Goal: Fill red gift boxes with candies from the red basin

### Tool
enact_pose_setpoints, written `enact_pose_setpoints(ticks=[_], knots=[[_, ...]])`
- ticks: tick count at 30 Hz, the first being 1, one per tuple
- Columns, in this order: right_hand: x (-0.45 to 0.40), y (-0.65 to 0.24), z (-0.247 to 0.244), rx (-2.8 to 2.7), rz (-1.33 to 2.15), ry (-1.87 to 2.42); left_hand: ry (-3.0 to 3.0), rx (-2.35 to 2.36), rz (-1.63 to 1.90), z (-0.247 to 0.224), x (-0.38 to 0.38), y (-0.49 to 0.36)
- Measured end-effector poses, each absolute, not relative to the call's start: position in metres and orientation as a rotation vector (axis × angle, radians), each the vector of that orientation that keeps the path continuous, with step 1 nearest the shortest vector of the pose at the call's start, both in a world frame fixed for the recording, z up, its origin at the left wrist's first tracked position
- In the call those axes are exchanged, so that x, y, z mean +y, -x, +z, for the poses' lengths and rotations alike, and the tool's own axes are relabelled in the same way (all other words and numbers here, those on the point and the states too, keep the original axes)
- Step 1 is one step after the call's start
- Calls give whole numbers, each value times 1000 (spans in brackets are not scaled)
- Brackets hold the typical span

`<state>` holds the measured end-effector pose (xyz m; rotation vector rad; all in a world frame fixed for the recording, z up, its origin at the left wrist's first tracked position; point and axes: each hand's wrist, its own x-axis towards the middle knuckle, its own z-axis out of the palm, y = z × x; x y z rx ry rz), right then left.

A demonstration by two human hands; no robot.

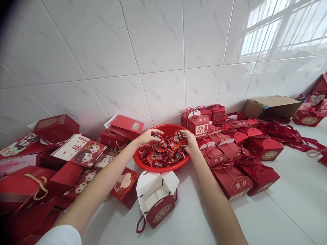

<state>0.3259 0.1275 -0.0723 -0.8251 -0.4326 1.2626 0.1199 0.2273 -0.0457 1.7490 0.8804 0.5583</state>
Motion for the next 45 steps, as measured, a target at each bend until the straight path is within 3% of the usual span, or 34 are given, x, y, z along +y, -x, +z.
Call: enact_pose_setpoints(ticks=[10,17,25,45], knots=[[126,-325,-71,-434,1255,832,-2005,853,453,-48,228,-112],[124,-323,-69,-440,1250,842,-2432,807,53,-34,202,-113],[123,-324,-68,-475,1299,839,-2364,819,-9,-45,207,-114],[127,-325,-74,-559,1358,752,-2167,796,603,-47,166,-97]])
